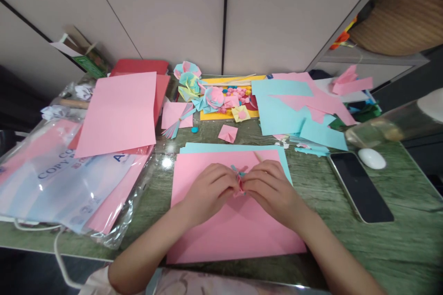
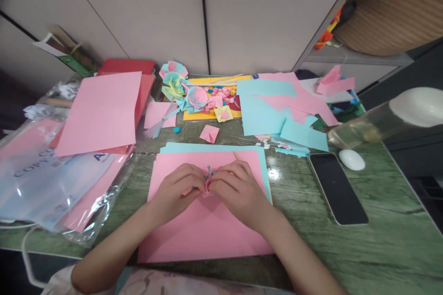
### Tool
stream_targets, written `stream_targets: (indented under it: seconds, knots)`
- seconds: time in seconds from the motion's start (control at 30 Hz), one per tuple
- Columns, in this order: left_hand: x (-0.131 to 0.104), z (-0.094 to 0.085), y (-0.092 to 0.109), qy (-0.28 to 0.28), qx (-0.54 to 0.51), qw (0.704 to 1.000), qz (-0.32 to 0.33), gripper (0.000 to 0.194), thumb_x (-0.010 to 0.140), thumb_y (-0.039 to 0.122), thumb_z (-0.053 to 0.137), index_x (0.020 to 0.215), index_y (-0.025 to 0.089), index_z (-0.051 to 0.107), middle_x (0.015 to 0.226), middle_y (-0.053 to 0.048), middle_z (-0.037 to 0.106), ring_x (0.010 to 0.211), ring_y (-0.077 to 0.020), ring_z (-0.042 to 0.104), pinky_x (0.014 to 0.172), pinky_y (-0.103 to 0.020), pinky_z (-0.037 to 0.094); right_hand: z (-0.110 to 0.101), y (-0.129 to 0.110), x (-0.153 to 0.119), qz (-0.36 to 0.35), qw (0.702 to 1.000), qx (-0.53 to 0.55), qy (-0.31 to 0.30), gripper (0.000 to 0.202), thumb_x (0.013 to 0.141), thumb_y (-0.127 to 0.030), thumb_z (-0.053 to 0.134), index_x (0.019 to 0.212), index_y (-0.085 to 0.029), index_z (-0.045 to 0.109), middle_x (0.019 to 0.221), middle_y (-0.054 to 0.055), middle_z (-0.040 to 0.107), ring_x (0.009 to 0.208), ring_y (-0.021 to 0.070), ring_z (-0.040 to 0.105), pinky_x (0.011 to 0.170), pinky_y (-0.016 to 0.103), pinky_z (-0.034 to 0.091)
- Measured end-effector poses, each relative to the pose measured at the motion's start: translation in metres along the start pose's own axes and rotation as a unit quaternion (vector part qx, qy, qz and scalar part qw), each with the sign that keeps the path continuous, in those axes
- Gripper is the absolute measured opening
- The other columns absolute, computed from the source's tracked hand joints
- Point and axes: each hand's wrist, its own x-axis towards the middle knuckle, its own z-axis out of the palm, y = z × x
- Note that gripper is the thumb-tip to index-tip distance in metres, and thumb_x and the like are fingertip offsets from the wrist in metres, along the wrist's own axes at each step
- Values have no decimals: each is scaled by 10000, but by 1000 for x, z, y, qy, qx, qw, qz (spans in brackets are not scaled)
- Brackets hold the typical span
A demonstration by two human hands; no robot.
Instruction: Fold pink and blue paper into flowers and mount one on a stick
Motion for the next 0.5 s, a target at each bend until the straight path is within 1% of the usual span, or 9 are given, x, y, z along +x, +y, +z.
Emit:
stream_targets:
  seconds: [0.07,0.13,0.23,0.3,0.4,0.5]
  knots:
    - [-1,-1,-1,3,8,999,32,146,828,46,539,802,181,587,811,-19,682,868,-127,630,812,-262,510,0,-1,-1,-28,999,-24,19,125,840,-113,561,882,-215,621,878,-10,707,903,141,563,827,334,427]
    - [-2,0,-2,10,30,997,69,143,824,35,538,842,167,591,854,-37,696,885,-138,639,825,-275,516,-2,-1,0,-66,995,-51,46,149,834,-91,560,902,-205,626,884,-5,719,874,140,572,805,339,436]
    - [-4,1,-4,14,74,991,107,121,843,64,525,871,155,600,897,-60,712,886,-161,656,797,-293,534,-6,-3,1,-123,985,-101,64,153,820,-66,569,856,-198,637,867,-12,728,834,124,590,789,338,444]
    - [-5,1,-4,11,91,988,121,101,855,96,526,871,154,608,899,-62,719,879,-170,664,769,-293,545,-9,-4,1,-155,977,-131,62,166,824,-66,554,820,-204,647,863,-14,730,831,118,603,782,335,454]
    - [-4,0,-2,18,96,986,132,87,855,107,539,854,146,616,883,-68,726,865,-172,674,742,-285,557,-12,-5,0,-195,966,-158,56,172,821,-82,539,828,-192,671,883,10,731,830,129,626,768,338,474]
    - [-3,-2,0,30,98,985,138,100,856,96,532,833,141,619,860,-69,726,856,-166,681,721,-270,567,-13,-5,-1,-215,960,-169,59,175,810,-89,535,835,-173,687,879,23,734,810,136,634,751,330,488]
